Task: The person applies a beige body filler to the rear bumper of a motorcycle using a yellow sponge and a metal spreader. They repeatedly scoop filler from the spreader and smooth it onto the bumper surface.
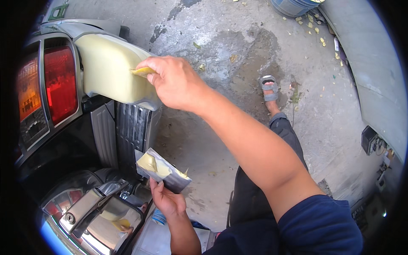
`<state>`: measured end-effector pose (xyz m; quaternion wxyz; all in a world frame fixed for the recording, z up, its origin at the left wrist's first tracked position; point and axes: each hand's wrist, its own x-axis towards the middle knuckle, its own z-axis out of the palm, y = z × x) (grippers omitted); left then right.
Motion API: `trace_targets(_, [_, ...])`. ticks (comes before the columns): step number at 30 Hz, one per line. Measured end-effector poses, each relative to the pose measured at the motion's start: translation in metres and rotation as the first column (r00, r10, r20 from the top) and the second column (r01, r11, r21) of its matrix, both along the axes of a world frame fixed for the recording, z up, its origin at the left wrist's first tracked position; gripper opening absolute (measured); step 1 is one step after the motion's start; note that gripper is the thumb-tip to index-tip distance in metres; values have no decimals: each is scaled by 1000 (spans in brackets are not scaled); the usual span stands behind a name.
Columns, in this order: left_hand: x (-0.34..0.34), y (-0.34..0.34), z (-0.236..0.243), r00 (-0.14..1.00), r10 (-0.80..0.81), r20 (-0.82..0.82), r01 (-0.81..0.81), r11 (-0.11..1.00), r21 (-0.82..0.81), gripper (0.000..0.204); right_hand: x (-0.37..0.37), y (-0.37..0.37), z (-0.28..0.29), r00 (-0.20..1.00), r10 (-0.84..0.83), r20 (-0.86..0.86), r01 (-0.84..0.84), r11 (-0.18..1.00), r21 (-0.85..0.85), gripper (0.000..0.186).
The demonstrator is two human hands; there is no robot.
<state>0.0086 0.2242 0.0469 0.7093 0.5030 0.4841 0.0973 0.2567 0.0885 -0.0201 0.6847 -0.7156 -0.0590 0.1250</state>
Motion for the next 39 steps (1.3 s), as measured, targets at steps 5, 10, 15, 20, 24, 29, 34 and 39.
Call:
trace_targets(5, [4,3,-3,1000,-27,3,27,1000,3,60,-48,31,-8,877,-214,429,235,972,4,33])
trace_targets(10, [1,6,-1,998,-50,35,50,999,-3,60,-59,25,-4,910,-79,406,108,993,-47,32])
trace_targets(15, [-6,5,1,1000,24,10,-24,1000,9,59,0,-1,8,864,-86,496,193,967,-168,26])
trace_targets(20, [-12,5,-1,998,57,30,-56,998,-23,56,4,13,27,816,73,573,176,914,-366,23])
trace_targets(24, [-16,6,-6,1000,21,20,-20,999,-31,58,-32,30,36,808,151,570,166,869,-467,21])
trace_targets(29, [-11,4,-1,1000,5,24,-5,1000,-26,59,-54,35,29,810,229,540,66,879,-472,22])
trace_targets(34, [-13,2,0,1000,3,29,-3,1000,-16,60,-13,-1,24,829,26,559,178,935,-307,24])
trace_targets(39, [-13,-3,-1,998,42,45,-40,998,-39,55,47,-7,1,769,46,638,153,955,-253,27])
